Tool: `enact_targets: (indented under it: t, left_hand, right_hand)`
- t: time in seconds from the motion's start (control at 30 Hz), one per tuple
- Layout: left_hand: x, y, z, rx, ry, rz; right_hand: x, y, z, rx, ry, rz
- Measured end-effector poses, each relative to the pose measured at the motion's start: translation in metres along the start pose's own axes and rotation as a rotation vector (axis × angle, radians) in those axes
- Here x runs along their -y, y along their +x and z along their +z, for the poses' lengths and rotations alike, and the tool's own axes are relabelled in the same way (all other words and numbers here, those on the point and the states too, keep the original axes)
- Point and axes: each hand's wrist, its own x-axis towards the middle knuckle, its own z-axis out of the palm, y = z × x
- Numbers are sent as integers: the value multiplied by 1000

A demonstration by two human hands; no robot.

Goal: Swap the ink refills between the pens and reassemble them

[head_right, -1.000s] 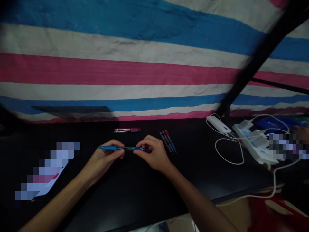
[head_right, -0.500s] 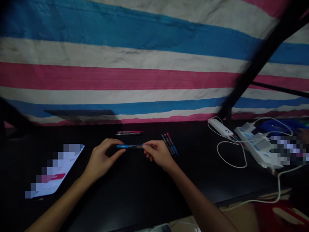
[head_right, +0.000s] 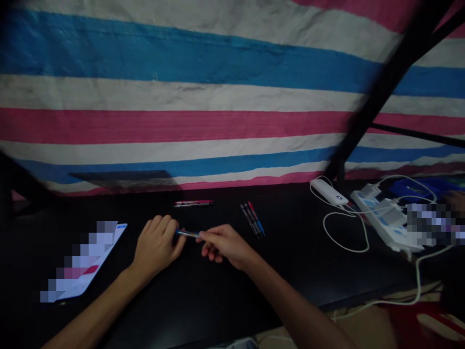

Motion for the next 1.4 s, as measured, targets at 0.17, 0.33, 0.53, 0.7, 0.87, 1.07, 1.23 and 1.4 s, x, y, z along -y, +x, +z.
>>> enact_targets:
  t: [0.17, 0.33, 0.53, 0.7, 0.87, 1.07, 1.23, 1.4]
  left_hand:
    - [3, -1, 8, -74, -18, 14]
    - [7, -5, 17, -38, -14, 47]
    - [4, -6, 17, 74, -43, -23]
    - [3, -2, 7, 67, -261, -112]
    - [9, 1, 3, -25, -806, -300]
    - [9, 4, 0, -32, -1192, -549]
    - [9, 4, 0, 21, -1316, -647]
    - [8, 4, 0, 31, -1344, -657]
  right_hand:
    - [4, -5, 0, 140, 19, 32]
    - [-3, -2, 3, 54, -184, -101]
    - [-1, -4, 2, -157, -889, -614]
    - [3, 0, -7, -260, -879, -699]
    - [7, 4, -23, -375, -526, -506]
    - [13, 2, -21, -255, -106, -396]
    - [11, 3, -20, -263, 49, -400]
    - [11, 2, -22, -271, 70, -444]
